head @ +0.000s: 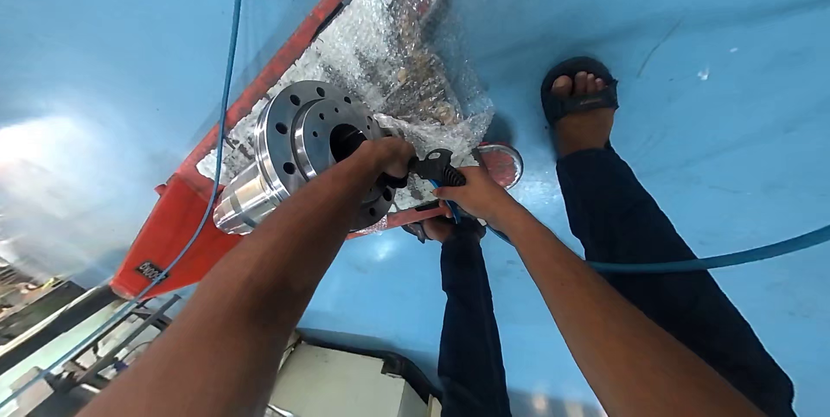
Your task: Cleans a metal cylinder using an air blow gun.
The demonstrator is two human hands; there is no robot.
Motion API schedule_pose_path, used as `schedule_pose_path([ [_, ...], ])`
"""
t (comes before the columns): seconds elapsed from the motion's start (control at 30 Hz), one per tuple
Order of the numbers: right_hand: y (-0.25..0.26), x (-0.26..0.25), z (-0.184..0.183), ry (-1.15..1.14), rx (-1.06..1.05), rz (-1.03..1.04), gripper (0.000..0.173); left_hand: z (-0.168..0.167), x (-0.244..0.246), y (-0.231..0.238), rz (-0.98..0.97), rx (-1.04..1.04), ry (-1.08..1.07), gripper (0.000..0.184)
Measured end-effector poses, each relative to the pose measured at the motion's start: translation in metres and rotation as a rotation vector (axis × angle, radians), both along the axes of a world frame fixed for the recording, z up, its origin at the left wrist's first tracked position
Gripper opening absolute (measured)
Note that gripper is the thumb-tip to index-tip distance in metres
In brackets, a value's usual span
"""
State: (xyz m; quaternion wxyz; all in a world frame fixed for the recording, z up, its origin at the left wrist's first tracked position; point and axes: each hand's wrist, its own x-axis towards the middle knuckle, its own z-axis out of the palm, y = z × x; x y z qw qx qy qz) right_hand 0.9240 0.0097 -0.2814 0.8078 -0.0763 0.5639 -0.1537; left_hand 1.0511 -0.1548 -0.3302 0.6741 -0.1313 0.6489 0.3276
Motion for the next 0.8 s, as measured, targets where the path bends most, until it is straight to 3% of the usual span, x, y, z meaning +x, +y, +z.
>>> schedule_pose_path([
  [0.2, -0.012, -0.013, -0.001, -0.013, -0.028, 0.115, 0.025, 0.005, -0.001, -0.005, 0.022, 0.027, 0.023, 0.026],
  [0.3, -0.022, -0.035, 0.008, -0.007, 0.001, 0.127, 0.027, 0.014, -0.003, -0.025, 0.189, -0.026, 0.084, 0.034],
  [0.53, -0.027, -0.045, 0.009, 0.015, -0.027, -0.102, 0.023, 0.055, -0.026, -0.132, 0.656, -0.395, 0.296, 0.035],
  [0.67, -0.033, -0.035, 0.014, 0.001, -0.019, -0.076, 0.024, 0.063, -0.039, -0.149, 0.578, -0.337, 0.277, 0.027],
  [0.8, -0.033, -0.040, 0.021, -0.042, 0.024, -0.084, 0.023, 0.068, -0.044, -0.129, 0.470, -0.189, 0.184, 0.027],
])
